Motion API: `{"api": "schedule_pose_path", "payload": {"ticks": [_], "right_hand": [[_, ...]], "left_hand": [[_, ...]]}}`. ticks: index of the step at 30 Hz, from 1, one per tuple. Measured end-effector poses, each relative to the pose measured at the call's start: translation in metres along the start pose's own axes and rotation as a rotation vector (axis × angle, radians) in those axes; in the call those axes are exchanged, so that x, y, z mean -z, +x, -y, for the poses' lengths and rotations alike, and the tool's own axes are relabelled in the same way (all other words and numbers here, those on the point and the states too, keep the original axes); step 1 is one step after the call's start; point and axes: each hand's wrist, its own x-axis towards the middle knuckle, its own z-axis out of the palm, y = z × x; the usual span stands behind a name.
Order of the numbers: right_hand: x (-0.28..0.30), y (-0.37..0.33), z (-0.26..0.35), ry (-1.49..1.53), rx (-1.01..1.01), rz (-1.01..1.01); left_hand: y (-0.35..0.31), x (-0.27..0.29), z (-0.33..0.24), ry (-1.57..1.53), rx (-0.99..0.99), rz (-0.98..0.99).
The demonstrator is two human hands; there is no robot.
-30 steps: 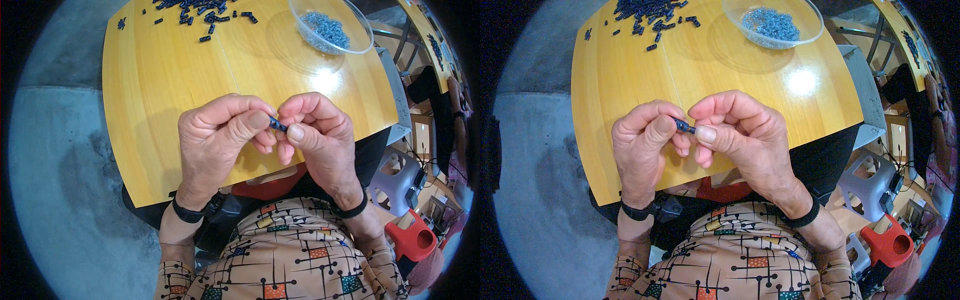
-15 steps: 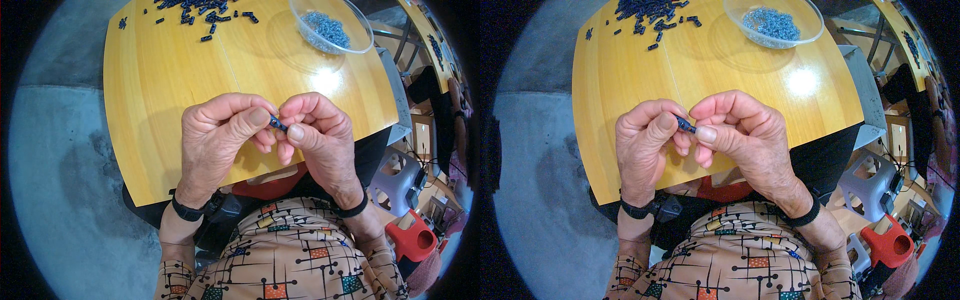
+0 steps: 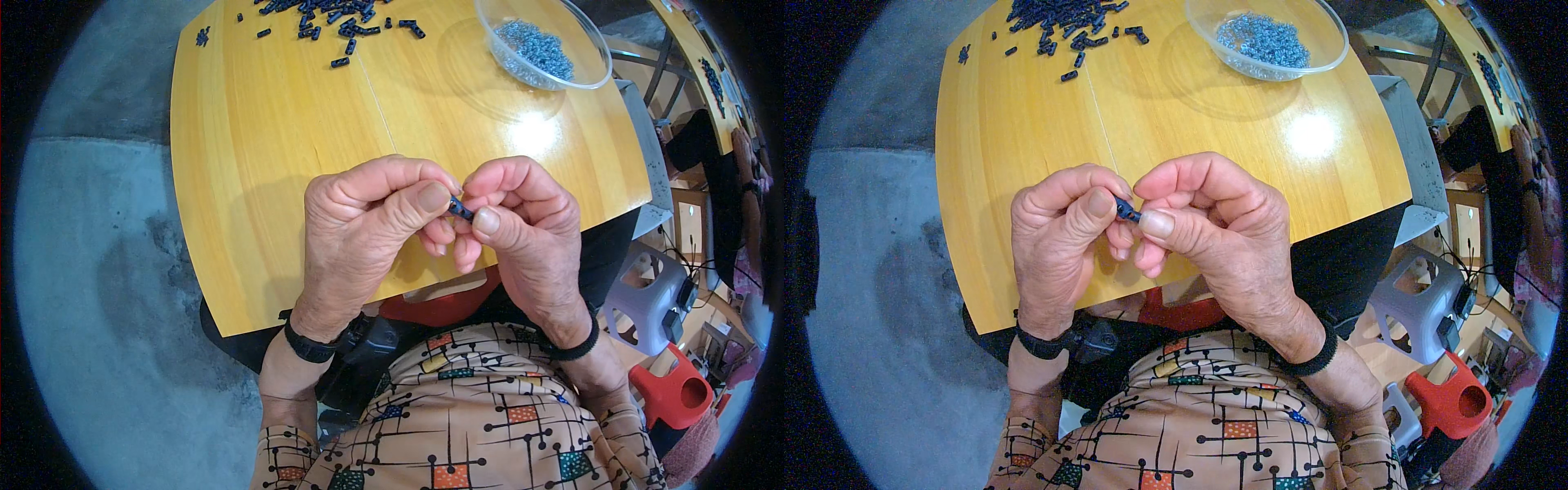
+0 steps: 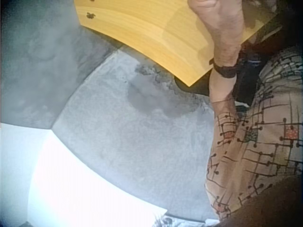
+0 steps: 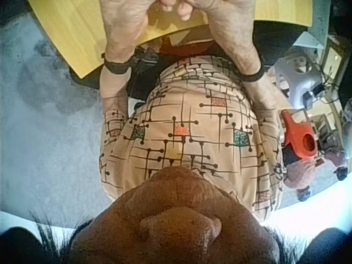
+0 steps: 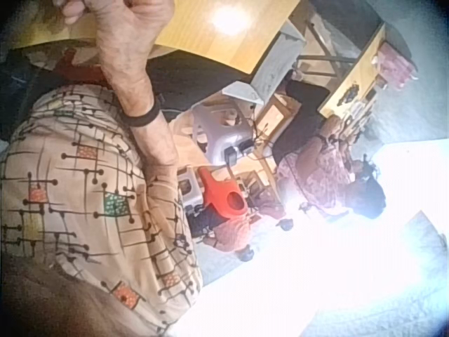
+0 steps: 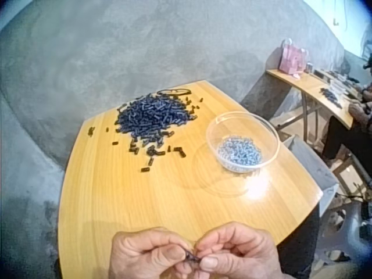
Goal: Assembling small blue cylindrical plastic components by inserting tiny light-blue parts into one end of each cylinder.
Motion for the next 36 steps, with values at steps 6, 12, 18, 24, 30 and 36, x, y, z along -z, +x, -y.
{"api": "schedule_pose_path", "payload": {"ticks": [6, 12, 18, 24, 30, 36], "right_hand": [[0.0021, -0.0010, -0.0037, -0.021, 0.048, -0.006], [0.0017, -0.0019, -0.0071, -0.029, 0.104, -0.004], [-0.0007, -0.0004, -0.0097, -0.015, 0.126, -0.002], [0.0005, 0.0014, -0.0072, 0.021, 0.093, 0.016], [0.0029, 0.0003, -0.0083, 0.038, 0.035, 0.007], [0.0046, -0.0001, -0.0091, 0.037, 0.016, -0.008]], "left_hand": [[0.0002, -0.0034, 0.0012, 0.042, -0.067, -0.007], [-0.0007, -0.0063, 0.0045, 0.103, -0.162, -0.024], [-0.0006, -0.0035, 0.0081, 0.143, -0.187, -0.054], [0.0015, -0.0053, 0.0060, 0.073, -0.131, -0.030], [0.0037, -0.0008, 0.0024, -0.007, 0.010, 0.022], [0.0058, 0.0003, 0.0038, 0.005, 0.043, 0.027]]}}
